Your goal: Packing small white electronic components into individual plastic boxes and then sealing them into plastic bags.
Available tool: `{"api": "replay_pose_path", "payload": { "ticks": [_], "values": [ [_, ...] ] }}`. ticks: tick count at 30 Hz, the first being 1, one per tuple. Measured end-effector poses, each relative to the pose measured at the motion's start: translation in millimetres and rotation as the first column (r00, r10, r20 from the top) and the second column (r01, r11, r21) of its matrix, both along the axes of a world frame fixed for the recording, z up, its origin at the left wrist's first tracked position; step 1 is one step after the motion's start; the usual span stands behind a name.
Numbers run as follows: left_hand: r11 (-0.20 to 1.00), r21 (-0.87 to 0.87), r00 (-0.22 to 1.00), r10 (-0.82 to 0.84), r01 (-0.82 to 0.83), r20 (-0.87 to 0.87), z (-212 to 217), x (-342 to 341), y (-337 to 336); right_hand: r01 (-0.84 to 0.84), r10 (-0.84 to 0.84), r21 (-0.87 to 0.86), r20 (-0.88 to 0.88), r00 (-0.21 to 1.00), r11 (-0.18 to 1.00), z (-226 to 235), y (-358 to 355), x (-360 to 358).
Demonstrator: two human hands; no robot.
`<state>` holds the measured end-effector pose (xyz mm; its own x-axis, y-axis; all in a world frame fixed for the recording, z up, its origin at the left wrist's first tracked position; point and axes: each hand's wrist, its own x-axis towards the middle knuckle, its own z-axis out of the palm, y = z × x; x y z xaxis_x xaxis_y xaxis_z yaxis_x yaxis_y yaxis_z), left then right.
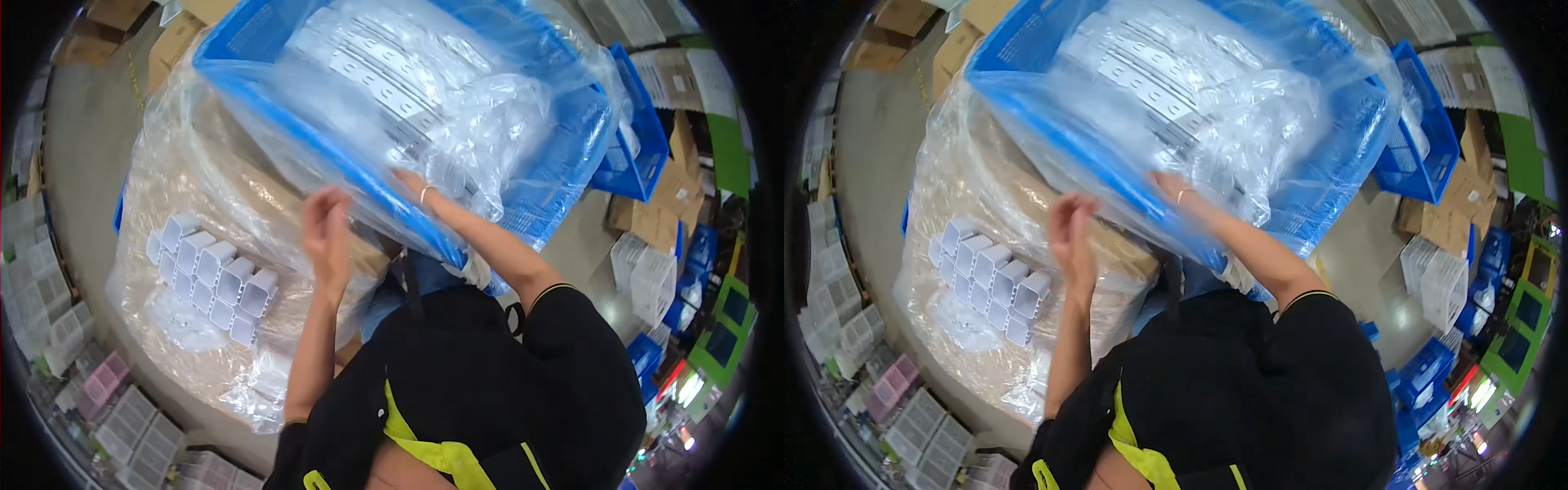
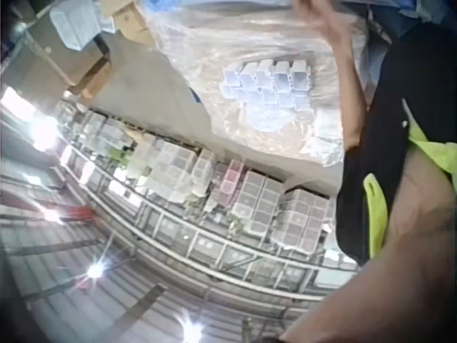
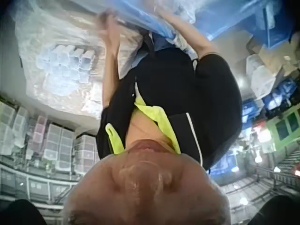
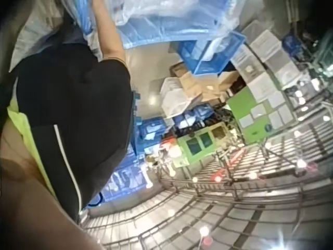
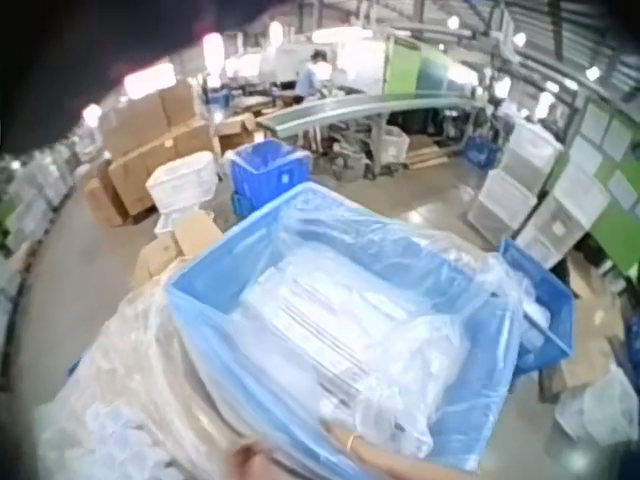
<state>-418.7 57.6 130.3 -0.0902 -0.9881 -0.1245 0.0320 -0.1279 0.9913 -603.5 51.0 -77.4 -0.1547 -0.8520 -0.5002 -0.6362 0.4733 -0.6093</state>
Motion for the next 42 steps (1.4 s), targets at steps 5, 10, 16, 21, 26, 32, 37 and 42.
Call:
{"api": "replay_pose_path", "payload": {
  "ticks": [5,10,16,21,26,32,37,42],
  "values": [
    [0.629,-0.282,0.654,-0.498,0.725,0.569,-55,-122,-92,0.083,-0.028,-0.287,0.191,0.981,0.954,13,-2,5],
    [0.355,0.688,-0.327,-0.683,0.633,0.653,-176,-137,-124,0.168,-0.235,-0.182,-0.464,0.854,0.969,-34,15,-81],
    [0.359,0.549,-0.126,-0.742,0.755,0.658,-205,-162,-138,0.556,-0.379,0.187,-0.556,0.739,0.810,-75,76,-156],
    [0.646,0.451,0.095,-0.630,0.615,0.771,-233,-207,-140,0.536,-0.358,0.425,-0.430,0.829,0.730,-172,123,-206],
    [0.962,0.164,0.432,-0.055,-0.220,0.900,-233,-233,-185,0.903,-0.822,-0.018,-0.422,0.383,0.430,-167,165,-172],
    [0.954,-0.235,0.527,0.105,0.186,0.843,-267,-162,-283,0.735,-0.719,-0.143,-0.398,0.570,0.662,-46,95,-116],
    [0.920,-0.269,0.342,0.165,0.285,0.925,-286,-140,-335,0.881,-0.767,0.188,-0.436,0.471,0.434,-58,108,-135],
    [0.988,-0.101,-0.018,0.100,-0.117,0.995,-258,-80,-397,0.545,-0.519,-0.062,-0.413,0.749,0.836,-3,73,-104]
  ]
}}
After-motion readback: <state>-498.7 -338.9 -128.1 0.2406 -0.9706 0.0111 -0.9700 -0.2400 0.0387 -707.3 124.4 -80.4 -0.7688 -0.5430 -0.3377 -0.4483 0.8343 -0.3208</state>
